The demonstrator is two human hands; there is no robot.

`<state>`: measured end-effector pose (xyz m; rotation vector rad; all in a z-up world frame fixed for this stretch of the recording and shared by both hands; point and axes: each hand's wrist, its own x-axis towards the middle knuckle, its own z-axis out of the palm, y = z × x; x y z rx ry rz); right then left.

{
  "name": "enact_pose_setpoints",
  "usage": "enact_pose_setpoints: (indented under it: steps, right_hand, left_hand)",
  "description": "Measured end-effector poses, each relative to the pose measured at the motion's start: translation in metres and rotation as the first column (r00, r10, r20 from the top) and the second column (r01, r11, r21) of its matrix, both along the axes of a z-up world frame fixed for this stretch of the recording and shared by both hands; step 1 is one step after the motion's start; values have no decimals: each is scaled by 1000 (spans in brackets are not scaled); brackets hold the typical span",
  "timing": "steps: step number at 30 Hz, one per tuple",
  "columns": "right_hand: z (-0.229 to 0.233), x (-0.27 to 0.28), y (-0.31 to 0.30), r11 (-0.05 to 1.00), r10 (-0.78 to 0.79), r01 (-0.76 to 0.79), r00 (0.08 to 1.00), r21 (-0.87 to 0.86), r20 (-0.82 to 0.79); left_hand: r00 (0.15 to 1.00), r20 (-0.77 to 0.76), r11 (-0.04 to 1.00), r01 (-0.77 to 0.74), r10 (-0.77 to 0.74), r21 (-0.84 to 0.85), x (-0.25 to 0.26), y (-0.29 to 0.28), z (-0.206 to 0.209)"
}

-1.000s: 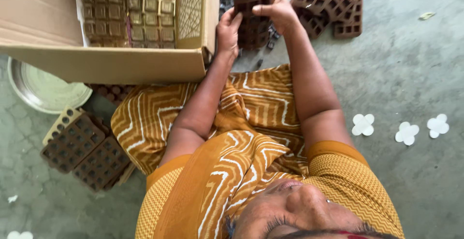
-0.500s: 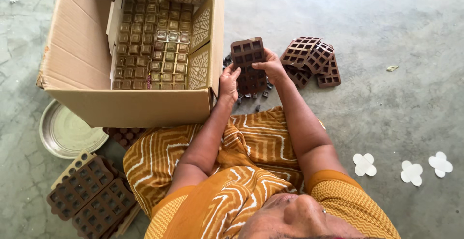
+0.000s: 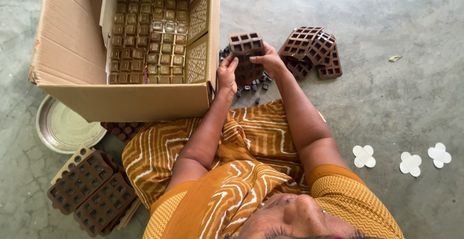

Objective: The person sits on the floor and repeatedly picks up small dark square pieces, inserting them into the cavities of brown plastic mold trays. The person places filled trays into a cardboard box and continues the process with additional trays.

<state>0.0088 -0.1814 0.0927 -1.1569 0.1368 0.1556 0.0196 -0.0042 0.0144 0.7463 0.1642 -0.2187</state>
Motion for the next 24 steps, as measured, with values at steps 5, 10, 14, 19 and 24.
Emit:
enact_pose_setpoints:
  steps: [5, 10, 14, 19, 24]
  right_hand:
    - [-8, 2, 0, 1000, -6, 6, 1000, 5, 19]
    - [-10, 3, -1, 997, -55, 57, 998, 60, -35]
    - [-18, 5, -1, 997, -40, 41, 999, 68, -20]
    - [-22, 9, 0, 998, -58, 58, 996, -10, -73]
    - [-21, 12, 4, 1000, 13, -13, 1000, 27, -11]
  left_hand:
    - [999, 32, 999, -36, 36, 3, 1, -1, -7]
    - [991, -37, 990, -125, 128, 72, 3, -10, -11]
    - [993, -54, 990, -98, 104, 102, 3, -8, -18]
    - [994, -25, 994, -105, 104, -21, 6, -10, -25]
    - [998, -53, 982, 7, -17, -190, 6, -6, -22]
